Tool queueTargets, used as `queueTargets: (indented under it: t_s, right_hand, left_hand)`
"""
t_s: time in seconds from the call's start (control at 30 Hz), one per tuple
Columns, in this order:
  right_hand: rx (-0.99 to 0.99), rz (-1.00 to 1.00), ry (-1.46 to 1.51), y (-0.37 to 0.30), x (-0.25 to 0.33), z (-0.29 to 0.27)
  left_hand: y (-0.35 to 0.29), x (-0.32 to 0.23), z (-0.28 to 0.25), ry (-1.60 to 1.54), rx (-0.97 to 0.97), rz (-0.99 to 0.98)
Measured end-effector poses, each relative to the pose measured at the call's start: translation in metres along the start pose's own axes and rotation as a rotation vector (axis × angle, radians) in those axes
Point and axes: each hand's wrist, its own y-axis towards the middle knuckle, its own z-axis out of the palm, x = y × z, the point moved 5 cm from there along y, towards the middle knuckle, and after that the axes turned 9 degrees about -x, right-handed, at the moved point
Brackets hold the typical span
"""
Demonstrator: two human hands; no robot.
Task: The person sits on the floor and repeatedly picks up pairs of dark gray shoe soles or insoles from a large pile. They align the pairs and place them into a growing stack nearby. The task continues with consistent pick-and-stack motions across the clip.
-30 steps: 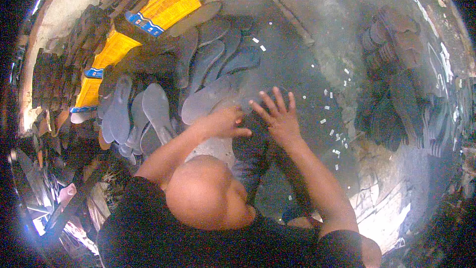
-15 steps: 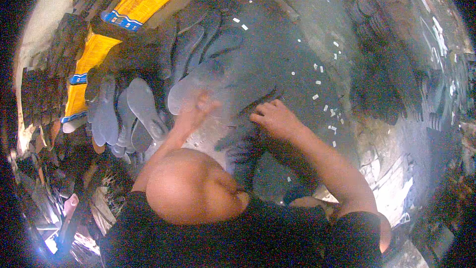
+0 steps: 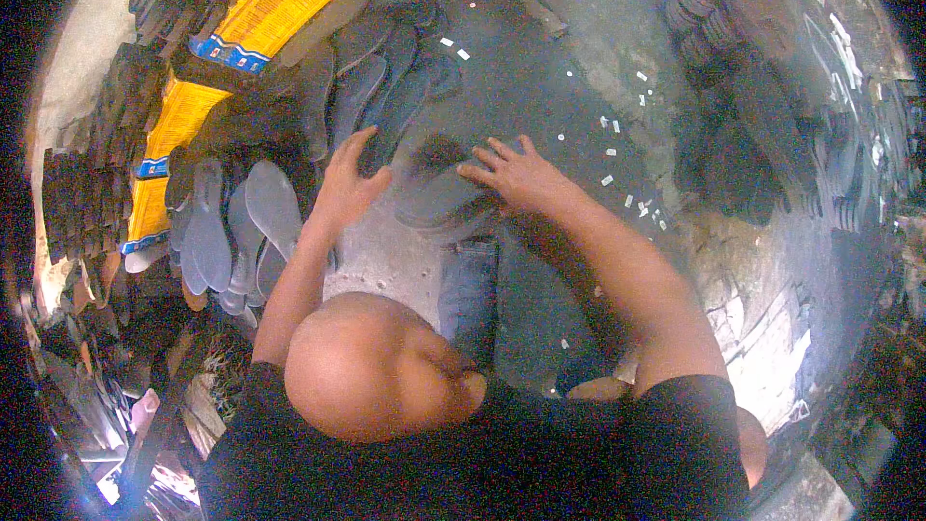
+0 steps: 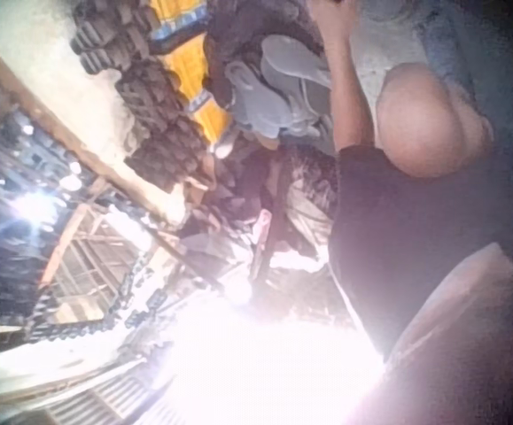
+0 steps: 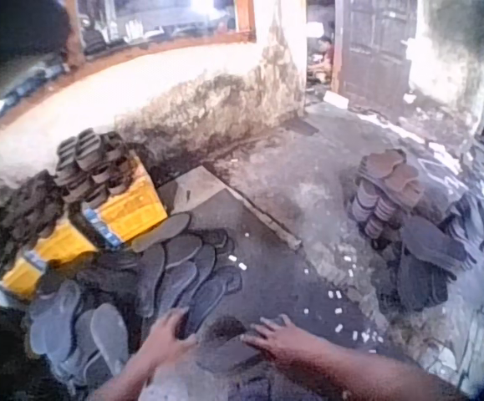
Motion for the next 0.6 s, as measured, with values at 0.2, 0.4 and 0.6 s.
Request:
queueTargets:
  t_s: [0.2, 0.4, 0.6]
  right_hand:
    - [-0.476, -0.013, -0.004, 0.005, -0.005, -0.025]
    - [-0.533, 0.007, -0.102, 0.001, 0.003, -0.011]
    - [-0.588, 0.07, -0.063, -0.022, 0.012, 0.024]
  left_hand:
    - [0.045, -0.019, 0.072, -0.286, 0.724, -0.072]
    - [0.038, -0.017, 0.077, -0.215, 0.678, -0.227]
    - [0.023, -0.005, 0.049, -0.25, 0.478, -0.401]
